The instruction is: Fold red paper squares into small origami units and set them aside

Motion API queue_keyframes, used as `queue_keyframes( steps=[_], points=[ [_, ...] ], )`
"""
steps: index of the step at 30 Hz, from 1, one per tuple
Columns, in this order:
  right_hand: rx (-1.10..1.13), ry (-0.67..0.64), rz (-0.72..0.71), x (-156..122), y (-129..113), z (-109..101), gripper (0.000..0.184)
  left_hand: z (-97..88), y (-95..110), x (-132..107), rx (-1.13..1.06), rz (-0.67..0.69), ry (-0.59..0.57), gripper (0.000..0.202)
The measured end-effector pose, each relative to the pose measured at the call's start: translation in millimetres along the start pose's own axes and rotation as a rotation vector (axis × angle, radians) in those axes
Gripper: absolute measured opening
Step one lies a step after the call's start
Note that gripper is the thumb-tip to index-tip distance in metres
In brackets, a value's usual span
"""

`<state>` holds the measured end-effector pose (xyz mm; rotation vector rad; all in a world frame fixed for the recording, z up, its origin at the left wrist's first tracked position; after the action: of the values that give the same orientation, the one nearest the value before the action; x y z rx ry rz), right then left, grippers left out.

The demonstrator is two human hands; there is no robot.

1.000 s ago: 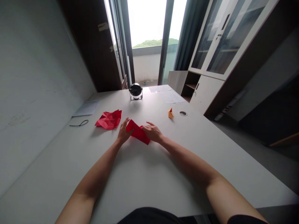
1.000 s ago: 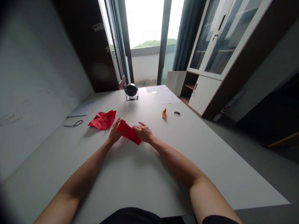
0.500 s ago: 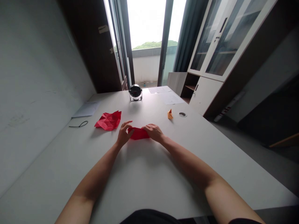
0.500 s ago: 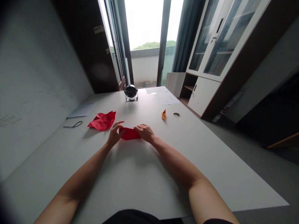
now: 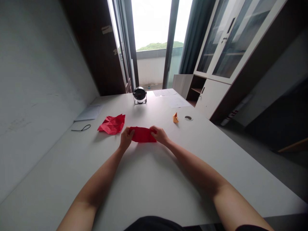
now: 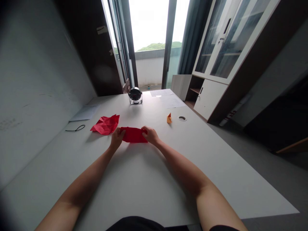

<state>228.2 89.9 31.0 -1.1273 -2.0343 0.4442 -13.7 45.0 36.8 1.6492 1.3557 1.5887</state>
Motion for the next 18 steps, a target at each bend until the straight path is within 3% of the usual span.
queue_keyframes(
  steps=[5, 8, 12, 15, 18],
  points=[
    [0.208, -0.022, 0.130, 4, 19, 4, 0.014, -4.5, -2, 1, -0.033, -0.041, 0.021, 0.026],
    [0.461, -0.009, 0.199, 6, 23, 6, 0.012, -5.7, -6, 1, -0.091, -0.083, 0.036, 0.029],
    [0.740, 0.028, 0.279, 6, 19, 7, 0.024, -4.4, -16, 3, -0.176, -0.178, 0.064, 0.033],
    [0.714, 0.064, 0.304, 4, 14, 4, 0.035, -3.2, -25, 3, -0.166, -0.234, 0.078, 0.036],
    [0.537, 0.077, 0.293, 2, 13, 2, 0.042, -4.1, -32, 2, -0.053, -0.265, 0.068, 0.035]
  ],
)
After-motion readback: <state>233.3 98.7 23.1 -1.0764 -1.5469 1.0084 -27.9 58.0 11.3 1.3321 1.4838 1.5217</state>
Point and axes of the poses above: each hand's wrist, its own x-axis towards the middle knuckle, its own z-axis out of the palm, y = z × x, the point moved 5 cm from there along x, towards the middle knuckle, and after that the axes turned 2 degrees about -x, right-handed, at the moved point
